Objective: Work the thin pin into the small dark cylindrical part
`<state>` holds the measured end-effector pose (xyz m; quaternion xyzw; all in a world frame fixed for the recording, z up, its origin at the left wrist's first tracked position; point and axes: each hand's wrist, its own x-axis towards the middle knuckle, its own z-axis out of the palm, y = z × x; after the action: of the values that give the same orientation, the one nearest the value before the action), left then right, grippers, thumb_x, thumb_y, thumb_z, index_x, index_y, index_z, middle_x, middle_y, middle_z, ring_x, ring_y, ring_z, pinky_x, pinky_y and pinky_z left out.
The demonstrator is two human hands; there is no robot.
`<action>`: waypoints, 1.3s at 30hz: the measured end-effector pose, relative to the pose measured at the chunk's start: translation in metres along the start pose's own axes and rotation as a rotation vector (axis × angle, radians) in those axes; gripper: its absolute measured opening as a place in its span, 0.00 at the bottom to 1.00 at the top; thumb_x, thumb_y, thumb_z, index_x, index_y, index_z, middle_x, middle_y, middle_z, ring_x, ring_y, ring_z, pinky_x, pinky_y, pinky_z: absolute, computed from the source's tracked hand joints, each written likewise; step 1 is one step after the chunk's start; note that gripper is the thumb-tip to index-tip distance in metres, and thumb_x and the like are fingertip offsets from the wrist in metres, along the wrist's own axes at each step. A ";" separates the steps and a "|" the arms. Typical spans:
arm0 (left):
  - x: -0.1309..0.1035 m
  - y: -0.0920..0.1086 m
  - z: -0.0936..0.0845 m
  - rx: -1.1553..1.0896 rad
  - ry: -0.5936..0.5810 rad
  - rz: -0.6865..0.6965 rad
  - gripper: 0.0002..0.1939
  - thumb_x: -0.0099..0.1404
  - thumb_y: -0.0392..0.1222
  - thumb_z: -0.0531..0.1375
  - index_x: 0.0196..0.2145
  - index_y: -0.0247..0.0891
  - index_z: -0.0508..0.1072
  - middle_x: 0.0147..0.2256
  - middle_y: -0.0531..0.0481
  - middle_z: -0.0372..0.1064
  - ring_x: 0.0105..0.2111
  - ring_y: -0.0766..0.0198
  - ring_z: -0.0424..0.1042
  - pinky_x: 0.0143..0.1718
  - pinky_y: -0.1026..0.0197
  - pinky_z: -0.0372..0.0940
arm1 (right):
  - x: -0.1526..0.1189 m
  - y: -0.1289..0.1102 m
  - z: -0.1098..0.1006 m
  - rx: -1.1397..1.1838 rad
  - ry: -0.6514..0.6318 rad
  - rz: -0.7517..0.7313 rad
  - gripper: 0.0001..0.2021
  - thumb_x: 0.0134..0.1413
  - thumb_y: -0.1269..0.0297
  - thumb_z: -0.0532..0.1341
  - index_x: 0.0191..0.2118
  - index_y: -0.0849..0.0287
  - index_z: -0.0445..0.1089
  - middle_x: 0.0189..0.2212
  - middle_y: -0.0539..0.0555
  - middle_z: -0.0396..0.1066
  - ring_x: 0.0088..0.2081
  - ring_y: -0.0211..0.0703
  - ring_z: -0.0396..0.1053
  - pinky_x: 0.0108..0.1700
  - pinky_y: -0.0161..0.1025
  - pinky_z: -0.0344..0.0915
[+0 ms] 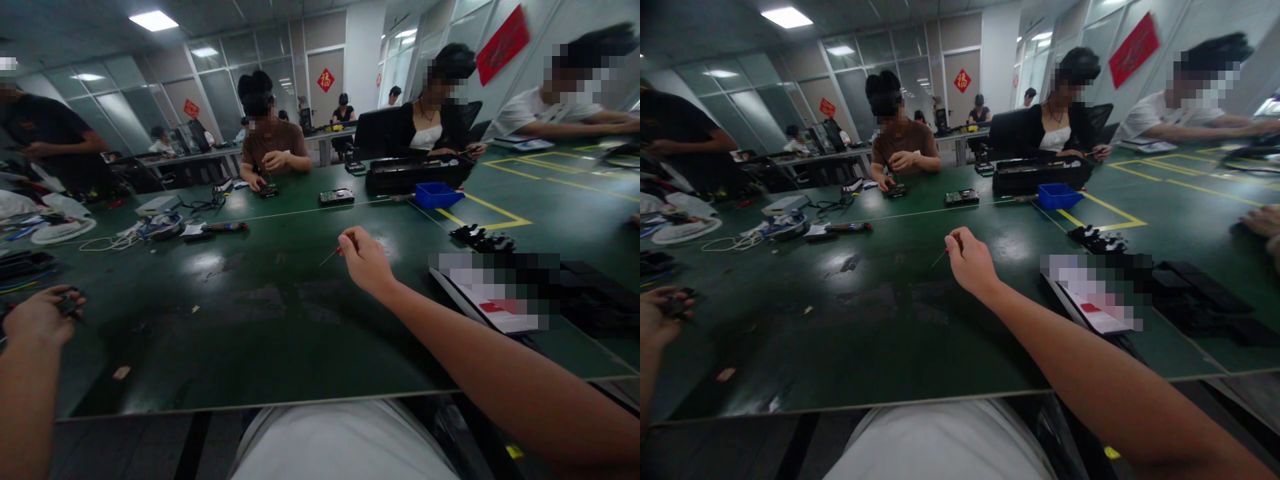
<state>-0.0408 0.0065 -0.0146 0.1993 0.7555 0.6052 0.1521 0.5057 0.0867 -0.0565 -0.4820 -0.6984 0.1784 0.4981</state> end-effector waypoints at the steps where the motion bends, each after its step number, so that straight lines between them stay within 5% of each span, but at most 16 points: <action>1: -0.004 0.003 0.005 -0.033 0.015 -0.007 0.11 0.42 0.28 0.52 0.27 0.37 0.62 0.22 0.54 0.60 0.20 0.65 0.62 0.20 0.67 0.58 | 0.000 -0.001 0.000 0.000 -0.004 0.003 0.11 0.66 0.55 0.52 0.38 0.55 0.65 0.28 0.53 0.74 0.32 0.46 0.72 0.36 0.42 0.62; 4: -0.015 0.013 0.024 -0.127 0.003 -0.014 0.14 0.40 0.28 0.51 0.28 0.36 0.63 0.24 0.53 0.59 0.22 0.65 0.62 0.23 0.65 0.59 | 0.000 -0.001 -0.001 0.003 -0.010 0.010 0.11 0.66 0.55 0.51 0.38 0.55 0.65 0.29 0.53 0.74 0.33 0.46 0.73 0.36 0.42 0.62; 11: -0.062 0.042 0.084 -0.307 -0.305 0.016 0.19 0.37 0.28 0.54 0.32 0.34 0.65 0.27 0.51 0.60 0.27 0.63 0.63 0.28 0.61 0.61 | 0.000 0.001 -0.001 0.008 0.004 -0.013 0.12 0.66 0.54 0.51 0.37 0.54 0.65 0.28 0.53 0.74 0.33 0.47 0.73 0.36 0.43 0.62; 18: -0.144 0.058 0.171 -0.392 -0.664 0.016 0.16 0.46 0.28 0.52 0.35 0.33 0.68 0.26 0.49 0.62 0.25 0.64 0.63 0.30 0.61 0.61 | 0.000 -0.002 -0.004 -0.004 0.026 0.009 0.12 0.66 0.54 0.52 0.38 0.55 0.65 0.29 0.54 0.74 0.33 0.47 0.72 0.37 0.43 0.62; 25: -0.239 0.042 0.242 -0.298 -1.034 0.160 0.16 0.52 0.28 0.53 0.39 0.36 0.68 0.29 0.49 0.66 0.29 0.63 0.66 0.35 0.58 0.60 | 0.000 -0.002 -0.003 0.031 0.043 0.022 0.09 0.64 0.57 0.53 0.40 0.54 0.66 0.32 0.54 0.74 0.35 0.47 0.72 0.38 0.43 0.62; 31: -0.276 0.013 0.267 -0.108 -1.179 0.406 0.16 0.59 0.31 0.52 0.45 0.41 0.62 0.31 0.49 0.67 0.32 0.60 0.67 0.41 0.51 0.59 | 0.002 -0.001 -0.003 -0.055 0.055 0.010 0.13 0.63 0.53 0.55 0.32 0.54 0.67 0.25 0.51 0.72 0.28 0.44 0.68 0.33 0.41 0.59; 36: -0.268 -0.004 0.266 -0.035 -1.312 0.479 0.19 0.56 0.31 0.53 0.46 0.41 0.60 0.35 0.47 0.66 0.37 0.57 0.66 0.45 0.49 0.59 | 0.000 -0.006 -0.005 -0.060 0.068 -0.007 0.13 0.63 0.55 0.55 0.30 0.55 0.66 0.22 0.50 0.70 0.26 0.42 0.67 0.31 0.40 0.58; 39: -0.261 -0.010 0.263 0.010 -1.276 0.619 0.28 0.51 0.28 0.57 0.49 0.41 0.59 0.42 0.44 0.65 0.43 0.56 0.66 0.49 0.49 0.58 | -0.002 -0.008 -0.006 0.086 0.092 -0.019 0.10 0.64 0.56 0.54 0.34 0.55 0.66 0.26 0.50 0.73 0.29 0.43 0.71 0.34 0.40 0.63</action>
<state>0.3105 0.1028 -0.0858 0.7213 0.4302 0.3823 0.3853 0.5069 0.0804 -0.0493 -0.4611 -0.6709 0.1813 0.5517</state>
